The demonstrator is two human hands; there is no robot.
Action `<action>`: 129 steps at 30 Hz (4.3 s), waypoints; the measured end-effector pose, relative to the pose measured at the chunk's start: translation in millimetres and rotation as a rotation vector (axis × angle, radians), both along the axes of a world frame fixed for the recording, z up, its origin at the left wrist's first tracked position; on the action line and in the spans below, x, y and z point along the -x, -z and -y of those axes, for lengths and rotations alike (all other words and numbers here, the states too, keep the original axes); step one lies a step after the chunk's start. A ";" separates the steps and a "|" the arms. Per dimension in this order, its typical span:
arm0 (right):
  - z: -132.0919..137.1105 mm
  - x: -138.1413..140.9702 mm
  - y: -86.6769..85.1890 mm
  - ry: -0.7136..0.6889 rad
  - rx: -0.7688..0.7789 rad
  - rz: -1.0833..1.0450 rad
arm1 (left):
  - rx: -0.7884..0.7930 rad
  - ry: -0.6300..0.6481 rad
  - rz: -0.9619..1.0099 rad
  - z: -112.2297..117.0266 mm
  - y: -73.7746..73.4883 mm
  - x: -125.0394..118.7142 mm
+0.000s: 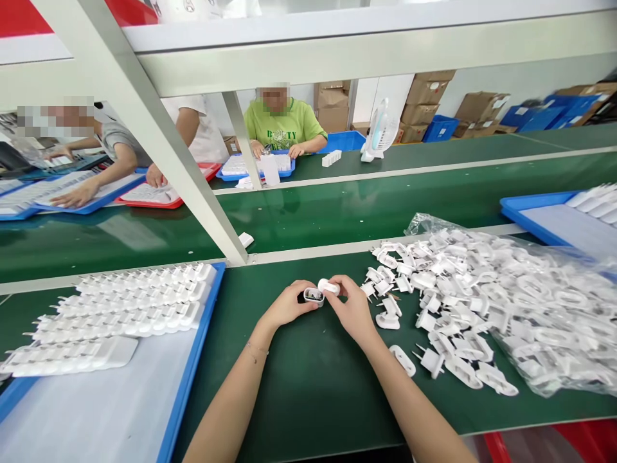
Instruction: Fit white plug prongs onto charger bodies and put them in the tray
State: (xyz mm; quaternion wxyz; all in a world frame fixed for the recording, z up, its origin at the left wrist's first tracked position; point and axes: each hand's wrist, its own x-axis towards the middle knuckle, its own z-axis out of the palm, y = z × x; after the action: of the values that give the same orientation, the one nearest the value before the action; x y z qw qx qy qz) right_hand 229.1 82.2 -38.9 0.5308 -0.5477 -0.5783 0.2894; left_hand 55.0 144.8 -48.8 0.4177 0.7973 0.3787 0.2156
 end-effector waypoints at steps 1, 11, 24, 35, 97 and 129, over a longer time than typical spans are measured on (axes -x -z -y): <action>-1.0 0.4 -2.1 -0.016 -0.027 0.038 | 0.005 0.004 0.009 -0.5 0.7 0.5; -7.1 21.8 14.3 0.036 0.017 0.057 | 0.018 -0.021 0.026 -1.5 7.4 -1.0; -2.9 23.1 18.8 0.048 -0.015 0.080 | 0.009 -0.025 -0.001 0.8 6.3 -3.4; -2.3 7.5 9.8 -0.089 0.028 0.255 | 0.296 0.049 0.311 -0.4 -5.2 6.9; 43.8 -95.4 -37.1 0.151 0.222 0.907 | -0.042 -0.420 0.065 -136.5 -10.8 -117.9; 23.5 -65.2 -21.0 -0.057 0.319 -0.086 | -0.015 0.094 0.390 34.2 -0.8 -21.3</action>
State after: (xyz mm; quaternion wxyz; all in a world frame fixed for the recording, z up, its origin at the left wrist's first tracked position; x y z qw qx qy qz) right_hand 294.3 58.7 -17.9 0.4530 -0.5954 -0.5171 0.4159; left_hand 76.3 110.5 -48.0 0.4869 0.7602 0.2516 0.3489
